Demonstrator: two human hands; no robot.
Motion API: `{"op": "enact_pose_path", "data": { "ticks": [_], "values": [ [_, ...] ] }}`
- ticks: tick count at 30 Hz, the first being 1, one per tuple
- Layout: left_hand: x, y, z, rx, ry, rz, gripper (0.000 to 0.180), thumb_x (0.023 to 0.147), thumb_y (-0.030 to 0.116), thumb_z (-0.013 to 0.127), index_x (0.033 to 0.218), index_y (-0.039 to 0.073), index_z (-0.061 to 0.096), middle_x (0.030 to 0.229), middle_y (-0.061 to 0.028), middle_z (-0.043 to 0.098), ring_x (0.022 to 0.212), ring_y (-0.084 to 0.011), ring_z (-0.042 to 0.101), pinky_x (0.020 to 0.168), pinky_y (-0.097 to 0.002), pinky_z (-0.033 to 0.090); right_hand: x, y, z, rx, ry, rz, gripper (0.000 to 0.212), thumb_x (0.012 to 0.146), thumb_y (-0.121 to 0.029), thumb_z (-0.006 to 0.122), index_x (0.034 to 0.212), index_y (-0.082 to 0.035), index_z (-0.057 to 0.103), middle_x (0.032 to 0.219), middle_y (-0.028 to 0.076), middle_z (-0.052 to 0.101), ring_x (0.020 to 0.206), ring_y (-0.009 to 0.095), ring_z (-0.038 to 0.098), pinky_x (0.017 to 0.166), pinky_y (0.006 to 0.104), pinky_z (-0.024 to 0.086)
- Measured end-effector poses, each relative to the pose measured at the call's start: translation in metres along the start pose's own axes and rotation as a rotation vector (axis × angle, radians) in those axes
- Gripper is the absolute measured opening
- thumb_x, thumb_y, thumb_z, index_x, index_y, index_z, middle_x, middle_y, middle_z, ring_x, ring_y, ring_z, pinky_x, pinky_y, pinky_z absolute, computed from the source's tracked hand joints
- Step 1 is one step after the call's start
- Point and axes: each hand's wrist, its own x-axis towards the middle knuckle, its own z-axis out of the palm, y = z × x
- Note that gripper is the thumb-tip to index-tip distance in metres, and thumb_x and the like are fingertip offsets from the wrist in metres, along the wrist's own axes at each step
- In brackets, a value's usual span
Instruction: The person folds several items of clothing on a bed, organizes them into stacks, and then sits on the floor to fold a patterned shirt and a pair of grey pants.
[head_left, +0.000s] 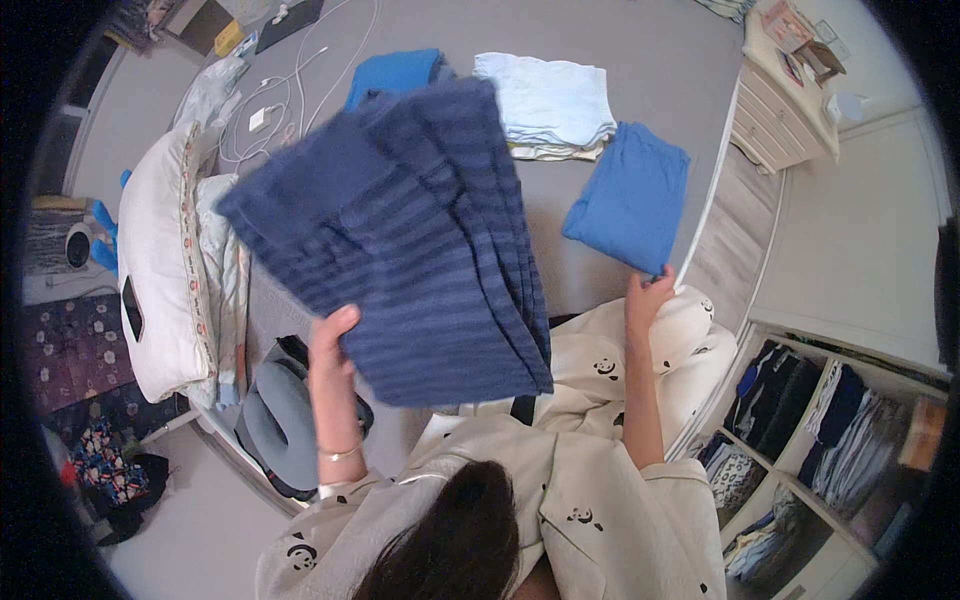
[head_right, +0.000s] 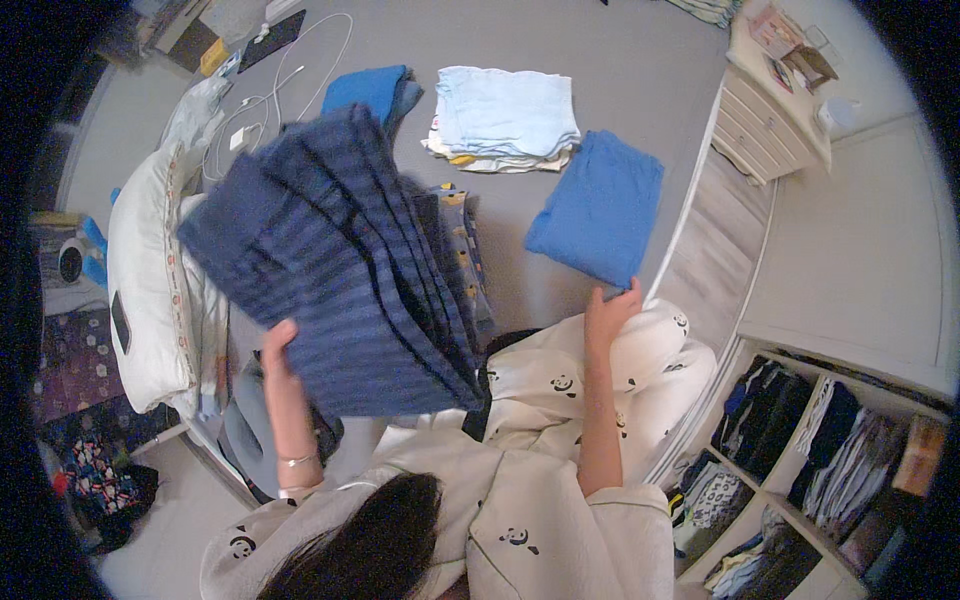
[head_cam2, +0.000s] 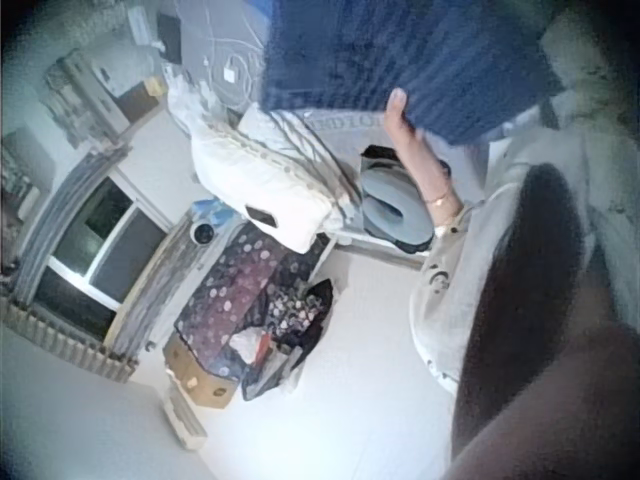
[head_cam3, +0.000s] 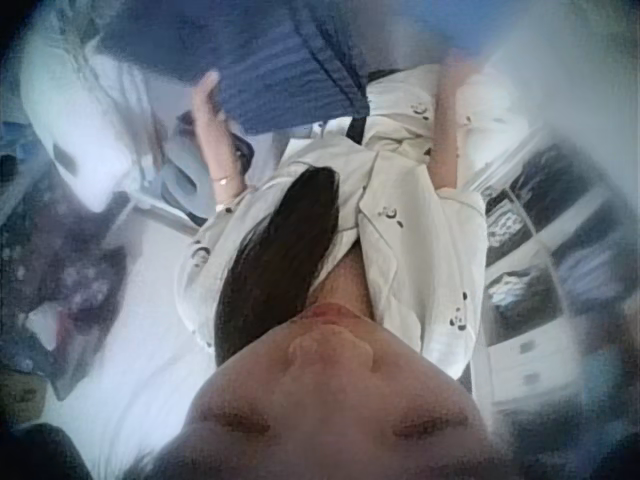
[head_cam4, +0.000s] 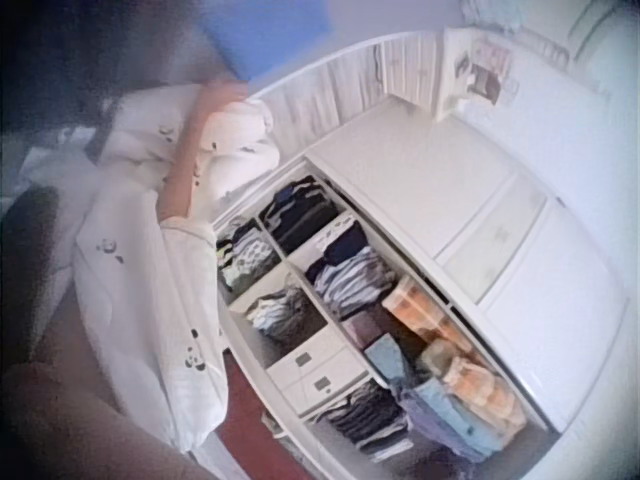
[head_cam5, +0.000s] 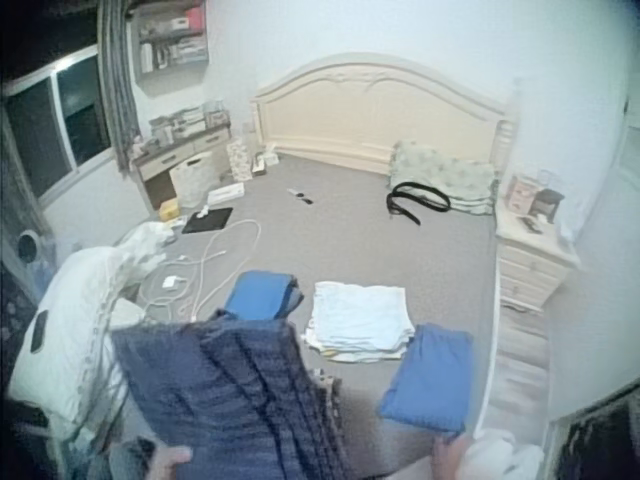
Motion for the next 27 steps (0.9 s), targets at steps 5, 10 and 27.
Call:
{"op": "enact_pose_path", "data": {
  "ticks": [5, 10, 27],
  "values": [
    [0.087, -0.113, -0.022, 0.094, 0.019, -0.087, 0.041, 0.071, 0.020, 0.065, 0.105, 0.001, 0.053, 0.097, -0.0108, 0.059, 0.090, -0.0233, 0.057, 0.079, -0.0354, 0.047, -0.030, -0.026, -0.002, -0.025, -0.087, -0.196, 0.059, 0.068, -0.008, 0.058, 0.120, 0.004, 0.033, 0.116, 0.023, 0.038, 0.111, 0.036, 0.034, 0.096, 0.0390, 0.028],
    [0.090, -0.110, -0.011, 0.148, -0.021, -0.064, 0.063, 0.072, 0.019, 0.065, 0.124, -0.001, 0.034, 0.112, -0.0155, 0.050, 0.099, -0.0255, 0.053, 0.083, -0.0367, 0.046, -0.060, -0.047, 0.017, 0.177, -0.397, -0.213, 0.053, 0.074, -0.015, 0.062, 0.118, 0.003, 0.038, 0.106, 0.020, 0.047, 0.101, 0.031, 0.046, 0.091, 0.0379, 0.035],
    [0.117, -0.079, 0.004, 0.572, -0.054, -0.028, 0.065, 0.078, 0.029, 0.063, 0.126, -0.002, 0.034, 0.117, -0.0187, 0.048, 0.106, -0.0253, 0.050, 0.089, -0.0334, 0.041, -0.075, -0.148, 0.048, 0.238, -0.702, -0.196, 0.057, 0.070, -0.010, 0.065, 0.120, -0.005, 0.039, 0.100, 0.018, 0.053, 0.088, 0.029, 0.054, 0.076, 0.0353, 0.044]
  ]
}}
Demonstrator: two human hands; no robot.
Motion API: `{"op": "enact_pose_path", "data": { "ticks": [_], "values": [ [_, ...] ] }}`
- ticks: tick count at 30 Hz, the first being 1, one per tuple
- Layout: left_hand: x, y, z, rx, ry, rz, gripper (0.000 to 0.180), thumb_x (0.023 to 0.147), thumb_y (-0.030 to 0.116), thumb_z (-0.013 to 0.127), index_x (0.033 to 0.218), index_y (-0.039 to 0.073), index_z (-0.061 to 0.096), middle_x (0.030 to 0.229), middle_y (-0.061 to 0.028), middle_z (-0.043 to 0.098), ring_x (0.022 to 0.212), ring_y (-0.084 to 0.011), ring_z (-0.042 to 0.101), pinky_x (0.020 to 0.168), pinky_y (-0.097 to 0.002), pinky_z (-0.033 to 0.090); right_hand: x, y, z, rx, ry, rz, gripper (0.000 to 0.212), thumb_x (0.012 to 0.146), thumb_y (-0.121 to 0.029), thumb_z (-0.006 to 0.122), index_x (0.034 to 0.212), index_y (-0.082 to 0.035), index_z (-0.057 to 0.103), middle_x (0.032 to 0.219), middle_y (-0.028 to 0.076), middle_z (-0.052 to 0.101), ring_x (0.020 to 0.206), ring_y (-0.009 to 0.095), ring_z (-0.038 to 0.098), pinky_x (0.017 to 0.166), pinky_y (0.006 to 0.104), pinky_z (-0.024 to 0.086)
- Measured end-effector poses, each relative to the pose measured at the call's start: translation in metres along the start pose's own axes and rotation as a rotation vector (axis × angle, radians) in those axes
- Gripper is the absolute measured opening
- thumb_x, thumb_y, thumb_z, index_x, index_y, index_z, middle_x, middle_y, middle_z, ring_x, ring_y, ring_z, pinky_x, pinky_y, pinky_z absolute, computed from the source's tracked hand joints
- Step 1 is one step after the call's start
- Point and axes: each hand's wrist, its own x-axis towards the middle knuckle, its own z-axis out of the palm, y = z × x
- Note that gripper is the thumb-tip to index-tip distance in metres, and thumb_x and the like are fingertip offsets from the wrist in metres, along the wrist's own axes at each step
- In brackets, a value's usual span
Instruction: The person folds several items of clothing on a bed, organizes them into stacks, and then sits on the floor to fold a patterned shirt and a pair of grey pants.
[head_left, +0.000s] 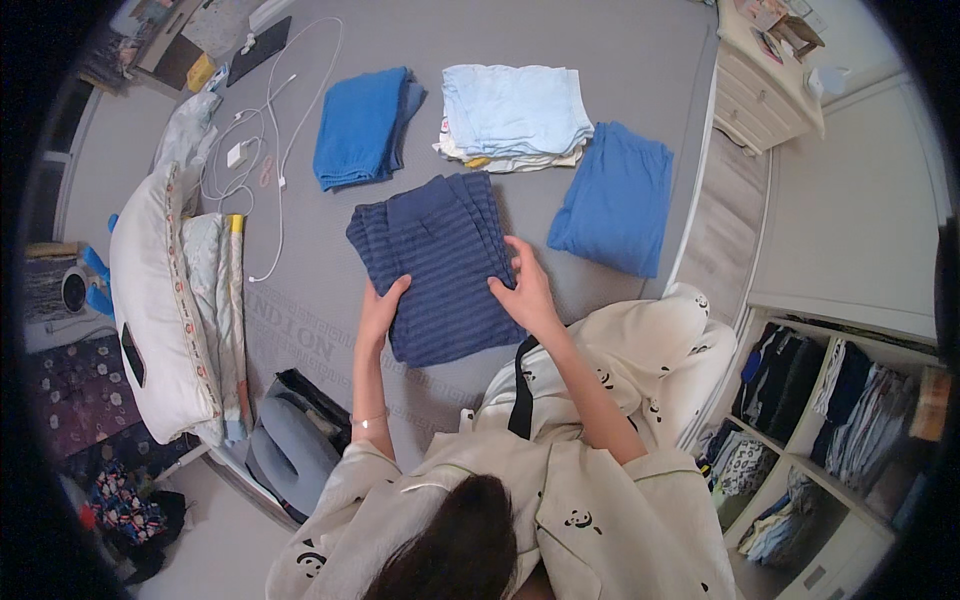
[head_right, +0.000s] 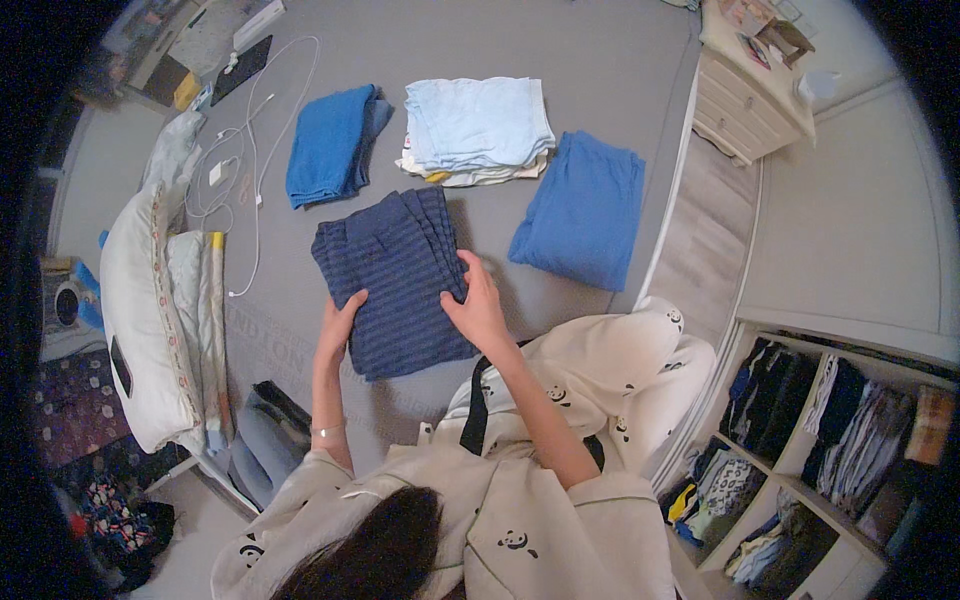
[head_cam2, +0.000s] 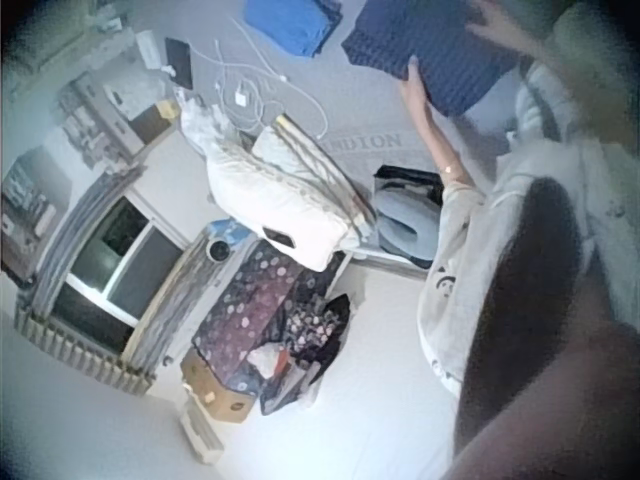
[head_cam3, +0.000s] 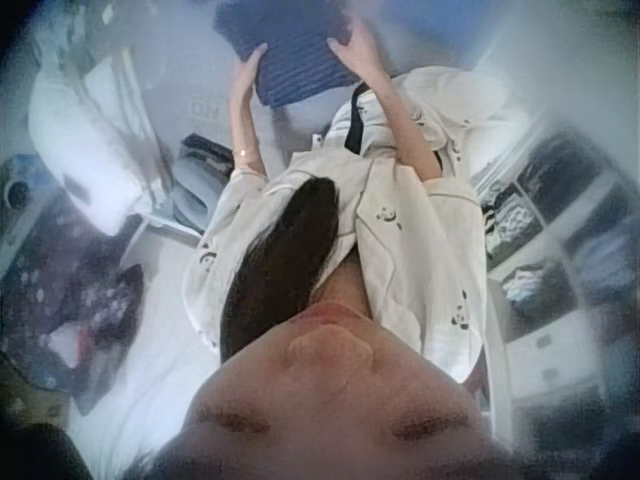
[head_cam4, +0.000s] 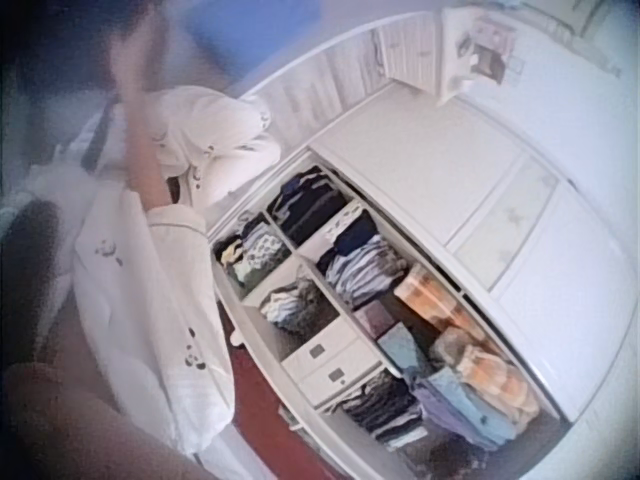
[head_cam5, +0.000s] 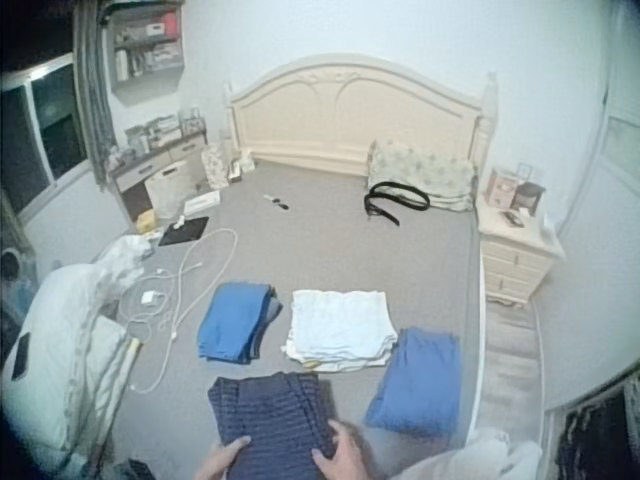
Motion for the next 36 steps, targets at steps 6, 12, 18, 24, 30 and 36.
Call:
{"op": "enact_pose_path", "data": {
  "ticks": [6, 12, 18, 24, 30, 36],
  "values": [
    [-0.009, -0.005, 0.000, 0.233, 0.043, -0.009, 0.060, 0.080, 0.029, 0.061, 0.125, -0.002, 0.035, 0.116, -0.0155, 0.050, 0.103, -0.0227, 0.051, 0.089, -0.0329, 0.039, 0.003, 0.011, 0.006, -0.127, -0.019, -0.099, 0.057, 0.073, -0.012, 0.059, 0.123, -0.006, 0.033, 0.105, 0.024, 0.046, 0.092, 0.041, 0.051, 0.079, 0.0447, 0.043],
    [-0.011, -0.017, -0.003, 0.277, 0.049, 0.161, 0.064, 0.080, 0.023, 0.061, 0.129, -0.002, 0.029, 0.121, -0.0182, 0.046, 0.111, -0.0289, 0.046, 0.093, -0.0356, 0.036, -0.006, -0.001, 0.002, -0.176, -0.081, -0.060, 0.056, 0.076, -0.010, 0.055, 0.127, -0.007, 0.032, 0.109, 0.021, 0.042, 0.095, 0.040, 0.048, 0.082, 0.0439, 0.041],
    [-0.033, 0.061, 0.035, 1.075, 0.553, 0.753, 0.063, 0.075, 0.019, 0.059, 0.129, 0.001, 0.033, 0.136, -0.0207, 0.026, 0.125, -0.0375, 0.026, 0.101, -0.0478, 0.021, -0.014, -0.022, 0.010, -0.512, 0.215, -0.535, 0.054, 0.077, -0.015, 0.057, 0.127, -0.010, 0.039, 0.127, 0.014, 0.038, 0.119, 0.029, 0.036, 0.096, 0.0469, 0.026],
    [0.032, 0.021, 0.045, 1.384, 0.178, 0.804, 0.055, 0.083, 0.035, 0.047, 0.133, 0.019, 0.033, 0.140, -0.0093, 0.025, 0.130, -0.0314, 0.019, 0.101, -0.0557, 0.009, 0.013, -0.015, 0.047, -0.611, 0.048, -0.570, 0.051, 0.078, -0.036, 0.054, 0.123, -0.015, 0.046, 0.133, 0.007, 0.036, 0.125, 0.028, 0.028, 0.099, 0.0553, 0.018],
    [0.125, 0.051, -0.013, 0.252, 0.361, 0.529, 0.051, 0.077, 0.028, 0.063, 0.120, 0.007, 0.046, 0.117, -0.0153, 0.050, 0.115, -0.0287, 0.041, 0.095, -0.0425, 0.031, 0.019, -0.015, 0.025, -0.365, -0.012, -0.457, 0.050, 0.083, -0.039, 0.049, 0.123, -0.008, 0.044, 0.132, 0.014, 0.035, 0.125, 0.030, 0.028, 0.099, 0.0516, 0.020],
    [0.241, 0.040, -0.075, -0.991, 0.299, -0.165, 0.065, 0.073, 0.033, 0.069, 0.123, 0.003, 0.039, 0.111, -0.0133, 0.054, 0.103, -0.0322, 0.050, 0.091, -0.0457, 0.038, 0.001, 0.011, -0.015, -0.087, 0.162, -0.177, 0.032, 0.081, -0.018, 0.055, 0.109, -0.002, 0.050, 0.116, 0.018, 0.046, 0.104, 0.035, 0.047, 0.089, 0.0392, 0.038]
  ]
}}
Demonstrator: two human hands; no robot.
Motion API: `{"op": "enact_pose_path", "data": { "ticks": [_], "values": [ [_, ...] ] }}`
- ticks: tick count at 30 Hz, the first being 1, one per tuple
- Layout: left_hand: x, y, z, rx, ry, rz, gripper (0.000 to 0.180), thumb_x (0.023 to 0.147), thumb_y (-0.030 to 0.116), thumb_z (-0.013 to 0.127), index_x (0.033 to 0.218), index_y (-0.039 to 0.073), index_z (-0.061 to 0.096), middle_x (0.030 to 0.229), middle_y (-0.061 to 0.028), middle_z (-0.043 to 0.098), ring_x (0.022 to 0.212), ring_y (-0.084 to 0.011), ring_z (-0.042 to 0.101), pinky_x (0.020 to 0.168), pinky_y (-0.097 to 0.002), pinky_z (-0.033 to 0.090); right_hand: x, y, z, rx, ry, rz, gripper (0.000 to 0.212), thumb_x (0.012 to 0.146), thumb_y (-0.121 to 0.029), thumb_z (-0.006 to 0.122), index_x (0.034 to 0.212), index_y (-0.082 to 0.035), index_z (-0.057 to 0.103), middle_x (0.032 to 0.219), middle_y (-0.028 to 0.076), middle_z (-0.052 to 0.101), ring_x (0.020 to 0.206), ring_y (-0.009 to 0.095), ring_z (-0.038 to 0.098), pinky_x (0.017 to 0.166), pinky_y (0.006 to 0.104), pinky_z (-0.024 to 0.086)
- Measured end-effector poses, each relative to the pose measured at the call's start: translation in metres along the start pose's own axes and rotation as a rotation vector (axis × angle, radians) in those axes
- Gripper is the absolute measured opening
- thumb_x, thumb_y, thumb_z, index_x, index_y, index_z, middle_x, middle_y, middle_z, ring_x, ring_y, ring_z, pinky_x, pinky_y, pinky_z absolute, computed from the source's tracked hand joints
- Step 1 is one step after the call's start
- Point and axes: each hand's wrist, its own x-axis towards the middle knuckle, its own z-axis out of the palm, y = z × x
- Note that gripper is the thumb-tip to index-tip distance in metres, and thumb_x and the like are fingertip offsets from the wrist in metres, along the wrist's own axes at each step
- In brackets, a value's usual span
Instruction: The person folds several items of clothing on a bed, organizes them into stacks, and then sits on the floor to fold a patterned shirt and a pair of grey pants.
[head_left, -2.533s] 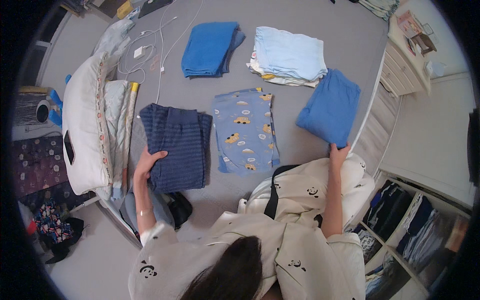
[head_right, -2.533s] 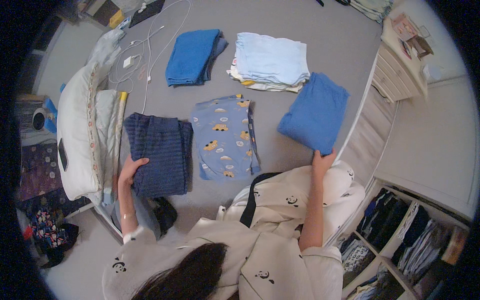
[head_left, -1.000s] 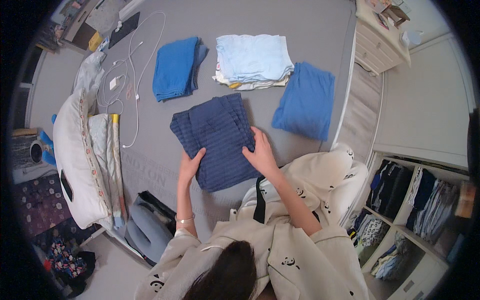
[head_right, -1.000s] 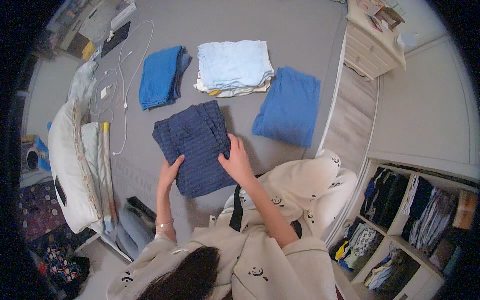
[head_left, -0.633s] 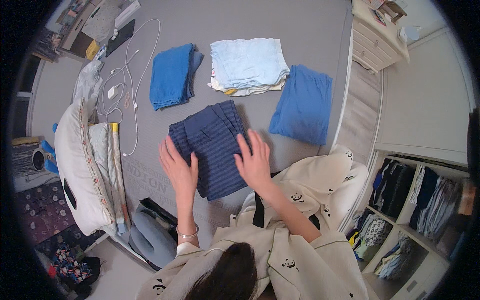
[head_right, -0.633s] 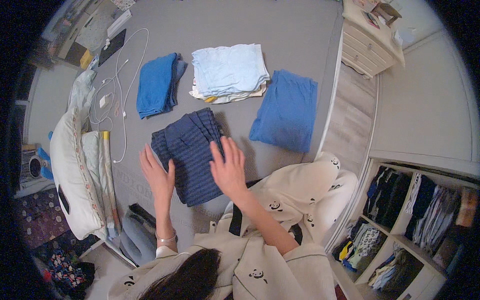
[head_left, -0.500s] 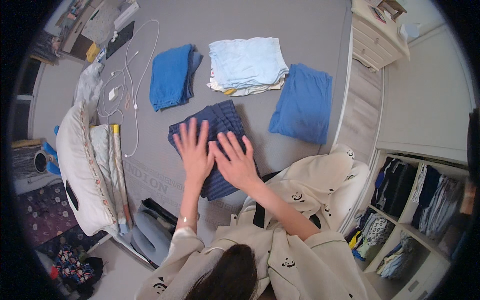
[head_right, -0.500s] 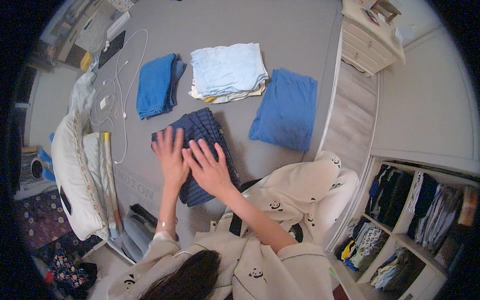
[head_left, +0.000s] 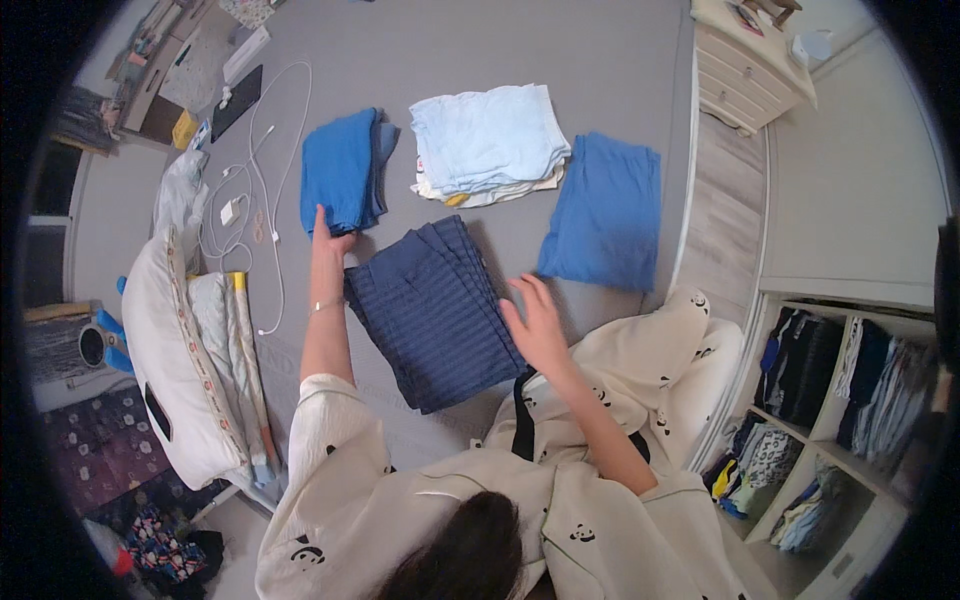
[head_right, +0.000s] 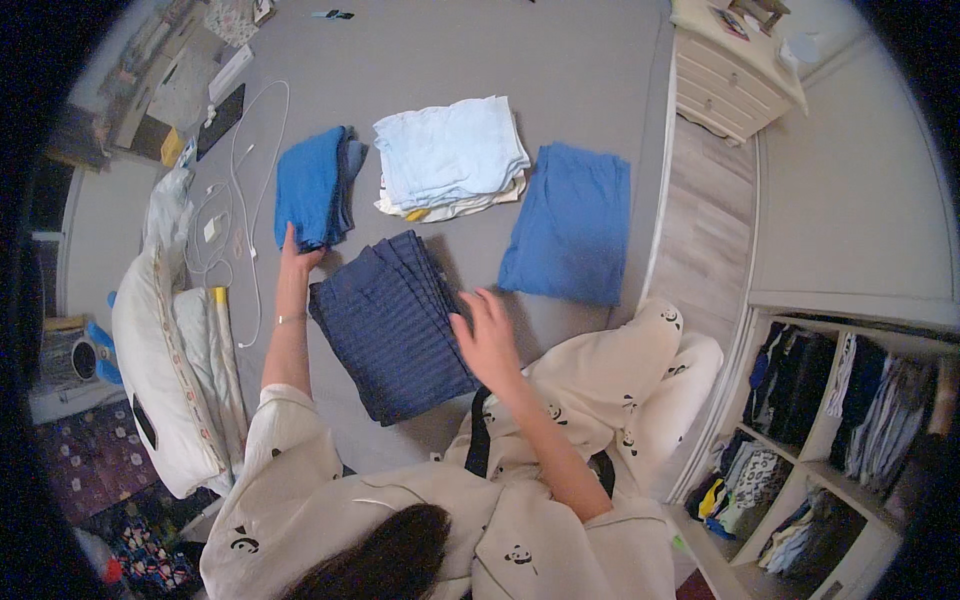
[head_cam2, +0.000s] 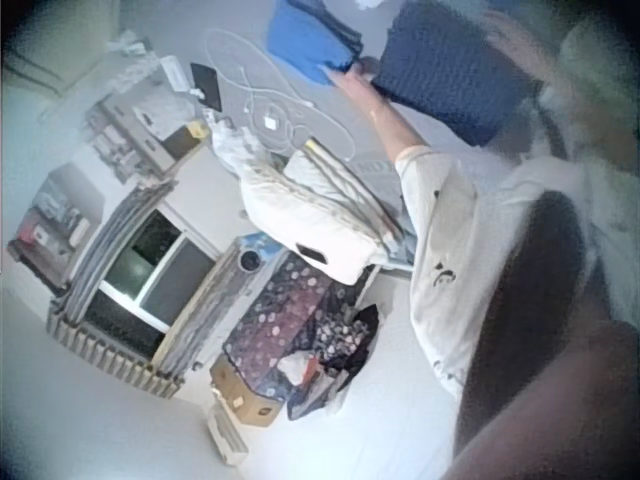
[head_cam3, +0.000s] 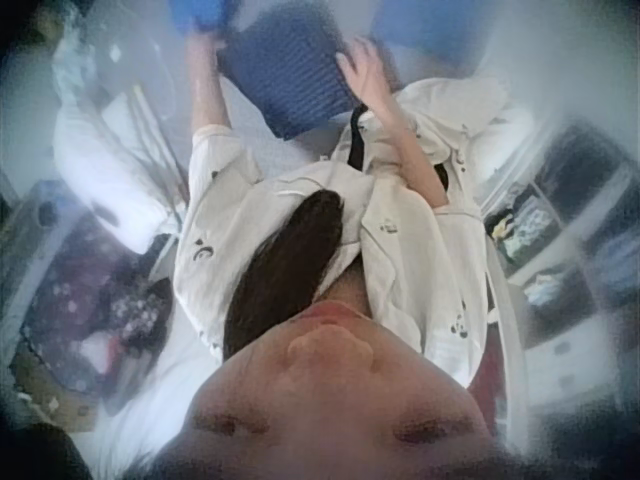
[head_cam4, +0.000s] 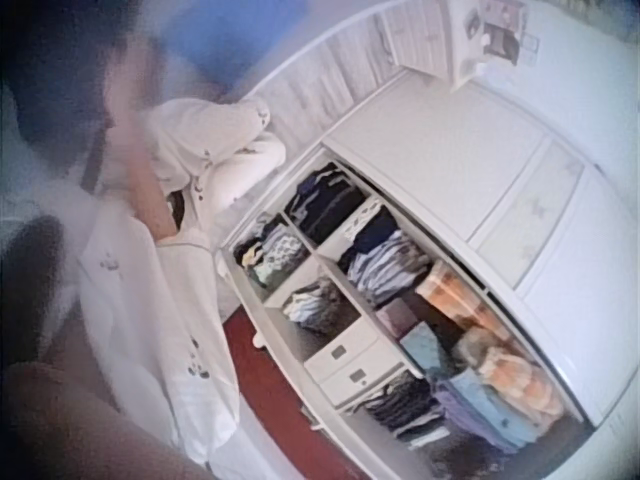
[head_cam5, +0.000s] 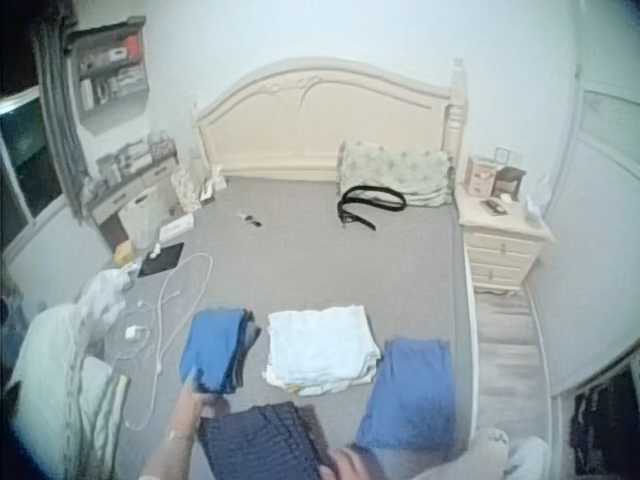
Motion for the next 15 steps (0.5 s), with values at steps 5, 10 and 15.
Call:
{"op": "enact_pose_path", "data": {
  "ticks": [5, 10, 15],
  "values": [
    [-0.032, -0.037, 0.068, -0.070, -0.025, -0.078, 0.062, 0.070, 0.027, 0.067, 0.122, 0.005, 0.042, 0.122, -0.0110, 0.047, 0.112, -0.0309, 0.043, 0.099, -0.0483, 0.029, -0.037, 0.068, -0.033, 0.016, 0.054, 0.154, 0.026, 0.080, -0.012, 0.055, 0.104, -0.003, 0.052, 0.108, 0.017, 0.050, 0.099, 0.033, 0.050, 0.085, 0.0376, 0.041],
    [-0.022, -0.005, 0.068, -0.148, -0.293, 0.136, 0.045, 0.072, 0.016, 0.061, 0.113, 0.003, 0.048, 0.114, -0.0116, 0.052, 0.104, -0.0287, 0.050, 0.092, -0.0441, 0.038, -0.048, 0.063, -0.046, 0.164, 0.053, 0.330, 0.025, 0.080, -0.010, 0.055, 0.103, -0.005, 0.052, 0.101, 0.012, 0.053, 0.095, 0.024, 0.053, 0.078, 0.0321, 0.044],
    [-0.090, 0.057, 0.113, -0.170, -0.306, 0.141, 0.026, 0.077, 0.012, 0.057, 0.100, 0.002, 0.052, 0.106, -0.0121, 0.055, 0.097, -0.0257, 0.053, 0.087, -0.0399, 0.042, -0.019, 0.017, -0.041, 0.496, -0.053, 0.347, 0.021, 0.085, -0.009, 0.052, 0.105, -0.003, 0.053, 0.105, 0.006, 0.053, 0.095, 0.018, 0.053, 0.080, 0.0273, 0.042]
  ]
}}
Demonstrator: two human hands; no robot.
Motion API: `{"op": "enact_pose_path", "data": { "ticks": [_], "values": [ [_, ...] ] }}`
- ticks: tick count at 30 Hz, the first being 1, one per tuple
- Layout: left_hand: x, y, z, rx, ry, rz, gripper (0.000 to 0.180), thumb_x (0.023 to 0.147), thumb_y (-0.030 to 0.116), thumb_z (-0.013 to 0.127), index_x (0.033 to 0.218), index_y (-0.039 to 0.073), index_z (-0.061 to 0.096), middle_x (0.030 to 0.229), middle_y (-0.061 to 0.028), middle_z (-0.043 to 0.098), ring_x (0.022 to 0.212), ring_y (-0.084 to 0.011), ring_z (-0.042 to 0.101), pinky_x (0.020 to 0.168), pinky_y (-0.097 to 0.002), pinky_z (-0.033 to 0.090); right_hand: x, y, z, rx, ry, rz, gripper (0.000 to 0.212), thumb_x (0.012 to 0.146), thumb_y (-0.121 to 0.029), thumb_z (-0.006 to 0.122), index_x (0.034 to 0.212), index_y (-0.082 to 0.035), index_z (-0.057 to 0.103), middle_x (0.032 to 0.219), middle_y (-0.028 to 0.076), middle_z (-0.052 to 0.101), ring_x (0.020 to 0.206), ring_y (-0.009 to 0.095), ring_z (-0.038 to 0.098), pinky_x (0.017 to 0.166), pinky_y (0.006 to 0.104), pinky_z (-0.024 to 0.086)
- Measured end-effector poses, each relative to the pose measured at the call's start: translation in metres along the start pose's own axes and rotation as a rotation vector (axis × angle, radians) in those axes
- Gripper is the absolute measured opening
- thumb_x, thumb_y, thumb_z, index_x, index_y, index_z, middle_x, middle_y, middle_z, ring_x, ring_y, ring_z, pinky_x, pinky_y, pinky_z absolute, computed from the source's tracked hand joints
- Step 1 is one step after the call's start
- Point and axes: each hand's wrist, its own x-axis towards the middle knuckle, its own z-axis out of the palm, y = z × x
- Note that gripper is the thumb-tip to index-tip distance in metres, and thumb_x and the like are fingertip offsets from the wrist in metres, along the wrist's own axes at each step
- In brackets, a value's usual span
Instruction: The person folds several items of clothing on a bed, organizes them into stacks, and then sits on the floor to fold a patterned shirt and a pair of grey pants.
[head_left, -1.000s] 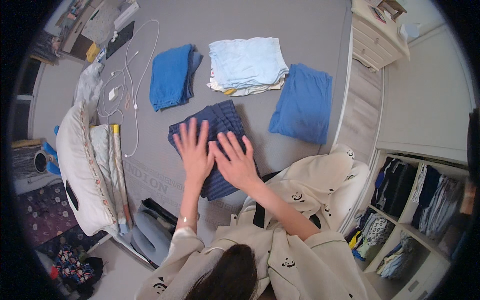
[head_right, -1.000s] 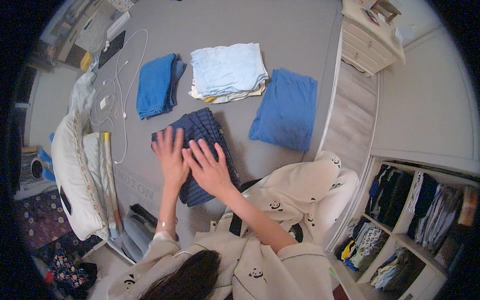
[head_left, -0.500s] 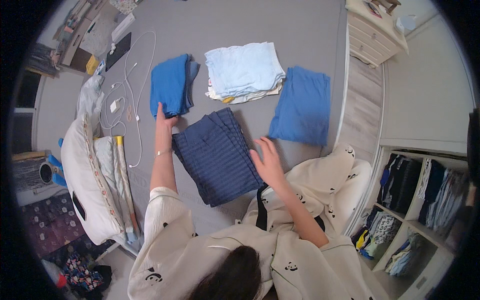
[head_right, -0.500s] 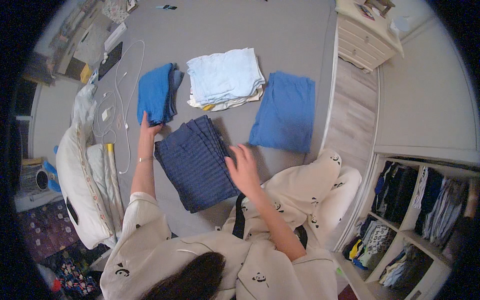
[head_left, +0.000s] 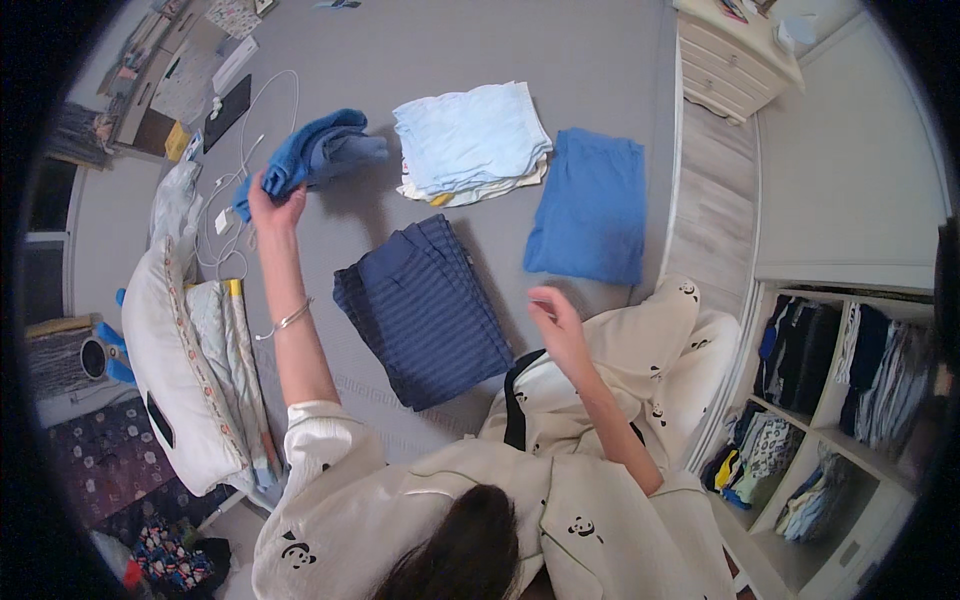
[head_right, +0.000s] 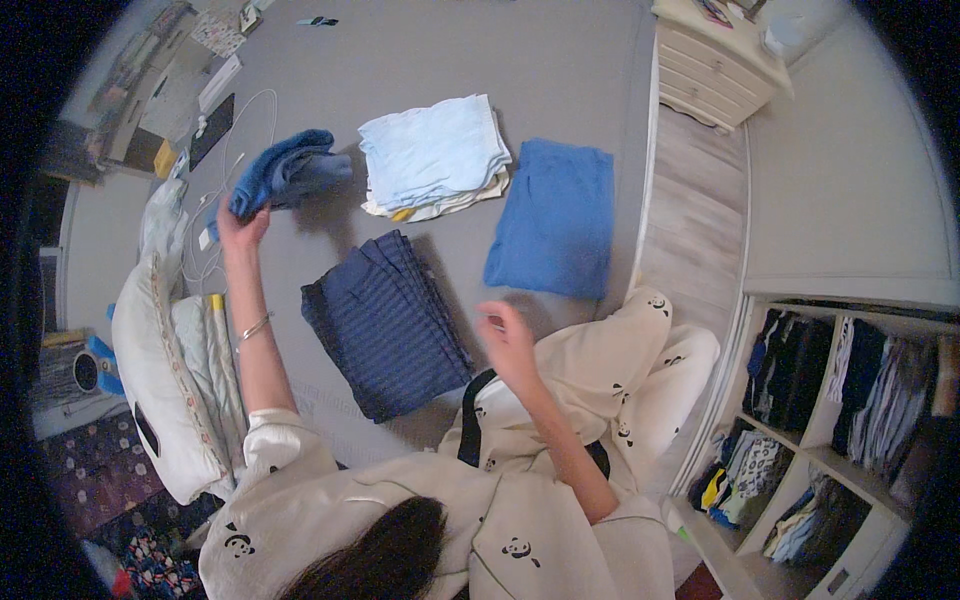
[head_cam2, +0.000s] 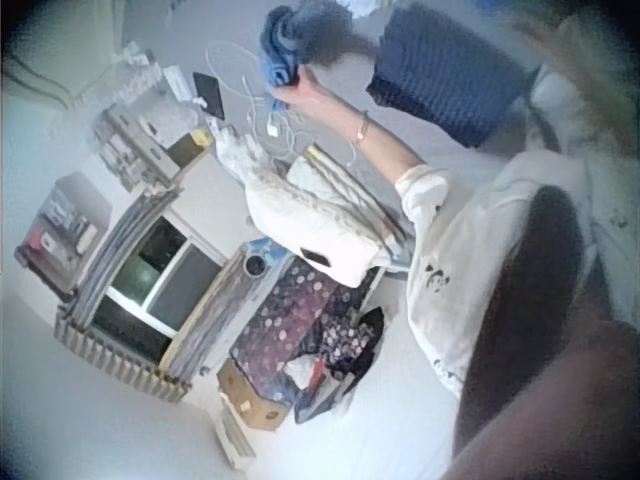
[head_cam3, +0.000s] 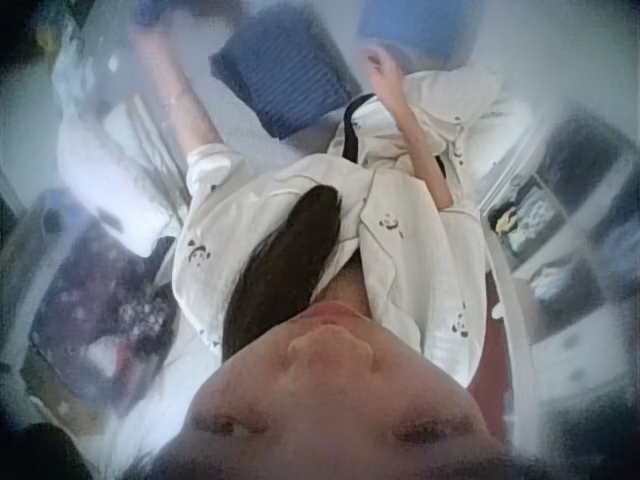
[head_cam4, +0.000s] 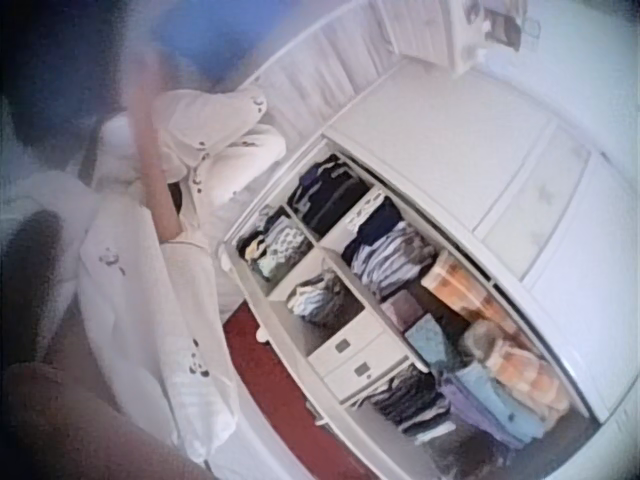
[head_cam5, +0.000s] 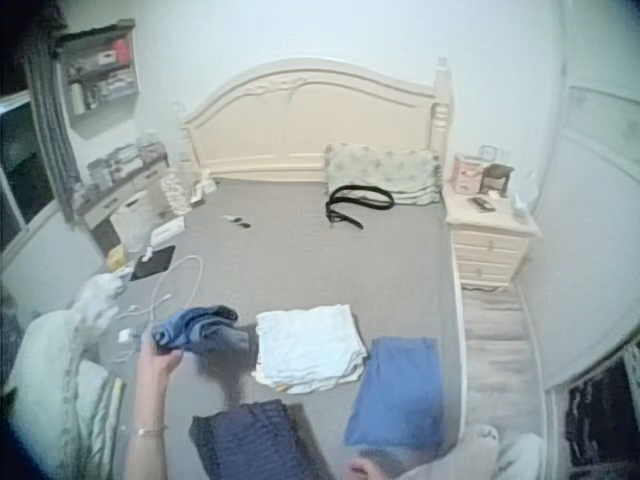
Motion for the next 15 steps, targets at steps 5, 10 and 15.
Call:
{"op": "enact_pose_path", "data": {
  "ticks": [5, 10, 15],
  "values": [
    [-0.169, 0.005, 0.076, -0.012, -0.161, 0.052, 0.030, 0.077, 0.012, 0.062, 0.102, 0.000, 0.050, 0.104, -0.0125, 0.056, 0.097, -0.0240, 0.053, 0.089, -0.0378, 0.041, 0.017, -0.069, 0.059, 0.663, -0.542, 0.217, 0.039, 0.090, -0.034, 0.046, 0.115, -0.004, 0.046, 0.113, 0.012, 0.050, 0.101, 0.021, 0.052, 0.087, 0.0299, 0.041],
    [-0.282, -0.005, 0.045, -0.080, -0.298, 0.112, 0.047, 0.078, 0.020, 0.062, 0.117, 0.000, 0.045, 0.117, -0.0161, 0.051, 0.107, -0.0249, 0.050, 0.096, -0.0378, 0.039, 0.043, -0.123, 0.101, 1.106, -0.767, 0.340, 0.060, 0.084, -0.058, 0.037, 0.118, -0.010, 0.040, 0.122, 0.014, 0.043, 0.111, 0.030, 0.045, 0.091, 0.0439, 0.038],
    [-0.342, -0.102, -0.025, 0.103, 0.137, 0.065, 0.057, 0.081, 0.029, 0.060, 0.127, 0.007, 0.034, 0.127, -0.0088, 0.042, 0.112, -0.0234, 0.045, 0.094, -0.0381, 0.039, 0.068, -0.114, 0.087, 0.918, -0.754, 0.188, 0.073, 0.081, -0.063, 0.037, 0.128, -0.007, 0.034, 0.120, 0.010, 0.047, 0.106, 0.022, 0.047, 0.090, 0.0385, 0.037]
  ]
}}
